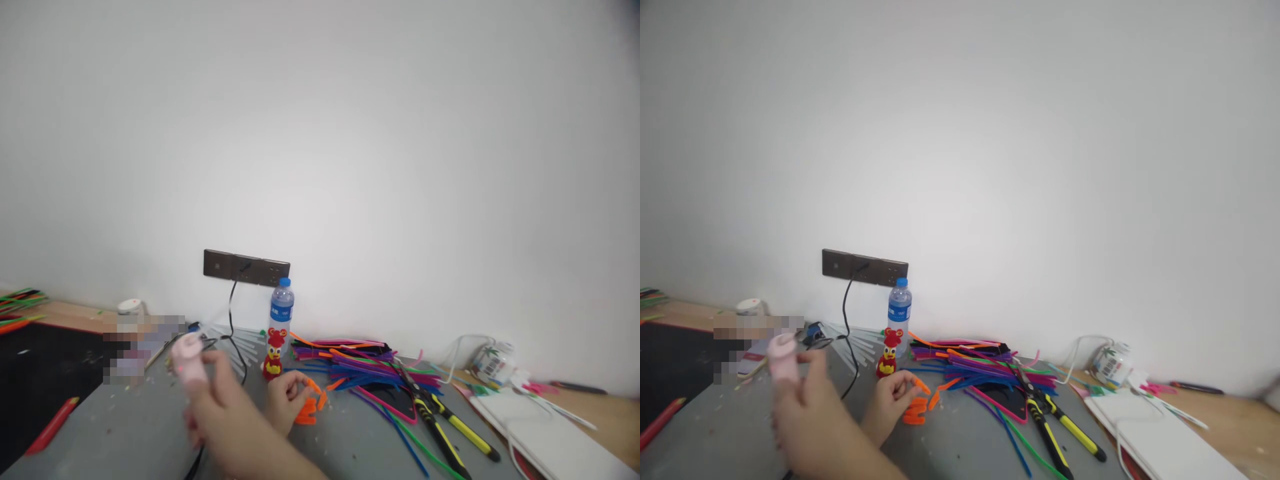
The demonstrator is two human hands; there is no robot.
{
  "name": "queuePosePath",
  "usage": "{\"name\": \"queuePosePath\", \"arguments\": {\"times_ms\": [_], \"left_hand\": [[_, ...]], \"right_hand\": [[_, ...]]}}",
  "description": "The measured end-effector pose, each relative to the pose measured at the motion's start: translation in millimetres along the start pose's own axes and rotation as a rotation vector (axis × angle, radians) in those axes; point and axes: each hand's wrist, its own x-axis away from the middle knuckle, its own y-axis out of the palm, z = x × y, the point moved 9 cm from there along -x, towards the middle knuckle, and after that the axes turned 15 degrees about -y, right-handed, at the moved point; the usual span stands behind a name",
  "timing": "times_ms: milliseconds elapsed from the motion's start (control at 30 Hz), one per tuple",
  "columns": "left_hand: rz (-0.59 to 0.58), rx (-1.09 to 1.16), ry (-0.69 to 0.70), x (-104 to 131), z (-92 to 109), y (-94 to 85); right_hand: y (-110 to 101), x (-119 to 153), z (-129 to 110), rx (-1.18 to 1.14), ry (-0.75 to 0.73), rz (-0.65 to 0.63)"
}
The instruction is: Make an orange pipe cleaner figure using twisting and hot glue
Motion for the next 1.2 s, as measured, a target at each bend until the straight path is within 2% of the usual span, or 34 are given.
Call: {"name": "queuePosePath", "arguments": {"times_ms": [67, 133, 233, 333, 433, 567, 633, 733, 800, 867, 900, 933, 1033, 1200], "left_hand": [[-0.055, -0.019, 0.021, 4, 6, 7.4], [-0.100, -0.013, 0.037, 7, 11, 12.1], [-0.137, 0.001, 0.034, 9, 17, 14.5], [-0.133, 0.005, 0.043, 7, 20, 12.0], [-0.117, 0.026, 0.027, 2, 20, 5.5], [-0.062, 0.092, 0.014, -9, 17, -10.9], [-0.045, 0.124, 0.014, -15, 14, -17.8], [-0.030, 0.143, 0.004, -22, 8, -23.9], [-0.007, 0.152, -0.010, -25, 5, -27.3], [0.010, 0.149, -0.009, -26, 6, -29.4], [0.013, 0.138, 0.000, -26, 8, -29.6], [0.012, 0.120, 0.012, -25, 11, -29.4], [0.001, 0.069, 0.031, -23, 16, -27.4], [-0.026, 0.045, 0.021, -22, 13, -22.2]], "right_hand": [[28, -5, 9, 0.490, -0.008, -0.177], [48, 0, 20, 0.727, -0.003, -0.305], [62, 13, 23, 0.744, -0.092, -0.350], [54, 18, 22, 0.718, -0.128, -0.374], [30, 7, 14, 0.707, -0.150, -0.397], [-13, -3, -2, 0.747, -0.164, -0.386], [-35, 9, -10, 0.765, -0.163, -0.353], [-71, 43, -19, 0.798, -0.139, -0.311], [-105, 63, -20, 0.864, -0.084, -0.260], [-157, 75, -15, 1.116, 0.076, -0.105], [-176, 77, -13, 1.191, 0.100, -0.062], [-186, 76, -8, 1.197, 0.086, -0.076], [-199, 68, 15, 1.103, 0.026, -0.151], [-194, 70, 35, 1.156, -0.020, -0.203]]}}
